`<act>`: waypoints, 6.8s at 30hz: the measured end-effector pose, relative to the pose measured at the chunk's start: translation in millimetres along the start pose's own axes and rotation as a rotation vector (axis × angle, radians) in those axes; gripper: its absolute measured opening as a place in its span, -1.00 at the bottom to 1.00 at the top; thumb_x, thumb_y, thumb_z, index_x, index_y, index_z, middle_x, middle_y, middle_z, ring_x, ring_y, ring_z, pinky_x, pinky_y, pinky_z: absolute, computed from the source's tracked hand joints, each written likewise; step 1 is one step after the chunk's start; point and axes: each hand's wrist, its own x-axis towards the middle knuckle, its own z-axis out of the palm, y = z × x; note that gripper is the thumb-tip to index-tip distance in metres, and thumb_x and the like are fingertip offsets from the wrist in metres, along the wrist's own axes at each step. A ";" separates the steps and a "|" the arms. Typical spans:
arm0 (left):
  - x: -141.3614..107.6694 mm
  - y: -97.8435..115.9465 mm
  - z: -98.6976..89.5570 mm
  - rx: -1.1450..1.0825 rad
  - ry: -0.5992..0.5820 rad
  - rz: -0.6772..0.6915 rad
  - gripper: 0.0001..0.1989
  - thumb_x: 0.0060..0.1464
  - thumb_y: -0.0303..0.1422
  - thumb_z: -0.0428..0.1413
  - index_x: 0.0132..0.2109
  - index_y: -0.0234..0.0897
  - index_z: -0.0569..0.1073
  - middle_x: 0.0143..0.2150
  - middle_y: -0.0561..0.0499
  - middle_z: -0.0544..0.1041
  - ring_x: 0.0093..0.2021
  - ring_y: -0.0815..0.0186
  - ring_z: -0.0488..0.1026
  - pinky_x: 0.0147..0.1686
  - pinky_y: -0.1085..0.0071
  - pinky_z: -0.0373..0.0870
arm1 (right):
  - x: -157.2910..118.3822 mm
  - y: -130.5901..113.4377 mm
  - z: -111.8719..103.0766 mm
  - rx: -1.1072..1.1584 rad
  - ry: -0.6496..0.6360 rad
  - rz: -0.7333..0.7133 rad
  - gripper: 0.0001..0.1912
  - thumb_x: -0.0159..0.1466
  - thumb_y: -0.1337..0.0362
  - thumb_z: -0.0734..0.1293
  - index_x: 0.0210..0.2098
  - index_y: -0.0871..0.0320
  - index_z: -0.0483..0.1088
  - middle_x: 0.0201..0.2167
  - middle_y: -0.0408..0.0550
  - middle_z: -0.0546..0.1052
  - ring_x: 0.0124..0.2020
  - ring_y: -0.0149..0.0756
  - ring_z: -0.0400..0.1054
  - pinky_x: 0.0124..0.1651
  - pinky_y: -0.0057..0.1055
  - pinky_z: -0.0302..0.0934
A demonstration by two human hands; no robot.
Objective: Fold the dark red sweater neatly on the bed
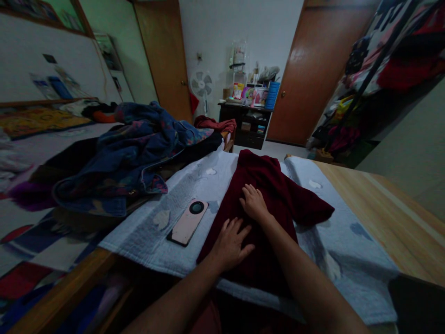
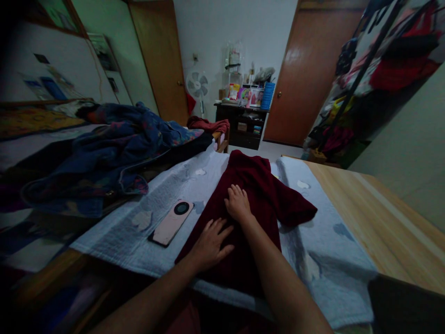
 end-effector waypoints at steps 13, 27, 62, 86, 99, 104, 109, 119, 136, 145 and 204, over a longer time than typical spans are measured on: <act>-1.9 -1.4 1.9 -0.019 0.008 -0.008 -0.43 0.21 0.00 -0.05 0.30 -0.05 0.19 0.35 -0.11 0.18 0.35 0.04 0.06 0.29 -0.05 0.00 | -7.7 17.1 30.1 0.033 -0.015 0.088 -0.47 0.34 0.12 0.14 0.24 0.21 0.21 0.32 0.06 0.16 0.36 -0.16 -0.08 0.34 -0.10 -0.22; -4.6 -0.2 -4.9 -0.059 -0.051 0.061 -0.34 0.15 0.03 0.01 0.32 -0.14 0.17 0.36 -0.14 0.16 0.35 0.02 0.06 0.30 -0.05 -0.01 | -6.3 22.1 32.9 0.066 -0.014 0.084 -0.50 0.33 0.13 0.16 0.22 0.16 0.23 0.31 0.05 0.20 0.36 -0.17 -0.06 0.33 -0.07 -0.19; -1.0 -40.8 0.7 0.178 -0.045 -0.083 -0.39 0.18 -0.17 0.05 0.31 -0.27 0.16 0.39 -0.23 0.06 0.38 0.01 -0.02 0.28 0.04 0.05 | -7.8 23.0 34.7 0.082 0.032 0.064 -0.58 0.36 0.27 0.11 0.17 0.18 0.29 0.28 0.04 0.25 0.34 -0.17 -0.01 0.31 -0.09 -0.16; 38.4 -48.9 12.9 0.167 0.067 -0.048 -0.52 0.20 -0.30 -0.03 0.25 -0.30 0.26 0.33 -0.11 0.24 0.34 0.11 0.08 0.31 0.09 -0.02 | -62.5 1.3 1.5 -0.021 -0.348 0.028 -0.21 0.27 -0.09 0.16 0.37 0.11 -0.08 0.42 0.00 -0.18 0.41 0.01 -0.36 0.34 0.04 -0.32; 37.7 -44.9 7.5 0.102 0.071 -0.052 -0.57 0.21 -0.34 -0.01 0.21 -0.27 0.31 0.31 -0.14 0.27 0.35 0.05 0.07 0.29 0.01 0.00 | -131.3 -15.1 -19.7 0.177 -0.308 -0.043 -0.02 0.10 -0.16 0.33 0.37 0.08 -0.07 0.42 0.07 -0.16 0.41 -0.02 -0.34 0.35 0.08 -0.37; 36.8 -27.5 3.4 -0.031 0.008 -0.076 -0.56 0.15 -0.56 -0.07 0.16 -0.30 0.36 0.25 -0.18 0.33 0.28 0.13 0.21 0.25 0.09 0.15 | -148.5 0.4 -26.3 0.461 -0.245 -0.059 -0.10 0.14 0.19 0.33 0.38 0.14 -0.14 0.38 0.15 -0.03 0.39 -0.12 -0.17 0.36 -0.03 -0.17; 33.0 -13.2 9.6 -0.222 0.085 -0.101 -0.58 0.11 -0.55 -0.03 0.12 -0.31 0.38 0.21 -0.13 0.37 0.23 0.24 0.28 0.25 0.23 0.19 | -161.4 8.6 -19.0 0.509 -0.174 -0.063 -0.14 0.05 0.38 0.30 0.33 0.18 0.01 0.36 0.15 0.04 0.37 -0.12 -0.09 0.36 -0.05 -0.10; 28.5 -19.6 18.5 -0.269 0.162 -0.090 -0.61 0.16 -0.52 -0.08 0.11 -0.29 0.37 0.18 -0.10 0.39 0.21 0.26 0.28 0.26 0.19 0.18 | -158.1 -7.9 -1.8 0.372 -0.004 0.015 -0.24 -0.02 0.47 0.31 0.21 0.24 0.19 0.25 0.23 0.24 0.29 -0.07 0.09 0.30 -0.03 0.03; 28.6 -17.1 11.0 -0.339 0.173 -0.121 -0.61 0.17 -0.50 -0.12 0.10 -0.28 0.36 0.15 -0.11 0.42 0.19 0.27 0.32 0.23 0.20 0.23 | -145.6 -31.4 -23.5 0.164 -0.149 0.051 -0.44 0.09 0.56 0.15 0.07 0.24 0.38 0.22 0.22 0.30 0.28 -0.05 0.12 0.26 -0.13 0.07; 28.1 -13.9 6.1 -0.395 0.193 -0.143 -0.64 0.25 -0.39 -0.13 0.14 -0.22 0.34 0.17 -0.07 0.41 0.20 0.27 0.31 0.24 0.19 0.22 | -145.1 -3.1 -29.7 0.896 0.119 0.423 -0.76 0.16 0.27 0.21 -0.18 0.09 0.39 -0.34 -0.15 0.53 -0.30 -0.26 0.42 -0.19 -0.36 0.30; 57.4 -28.7 -19.9 -0.777 0.180 -0.463 -0.86 -0.04 -0.37 -0.04 -0.53 -0.21 0.25 -0.45 0.10 0.37 -0.32 0.31 0.33 -0.21 0.41 0.30 | -157.4 -1.3 -29.6 0.818 -0.162 0.095 -0.43 0.25 0.07 0.29 0.23 0.02 0.22 0.33 -0.06 0.15 0.38 -0.14 -0.12 0.36 -0.05 -0.15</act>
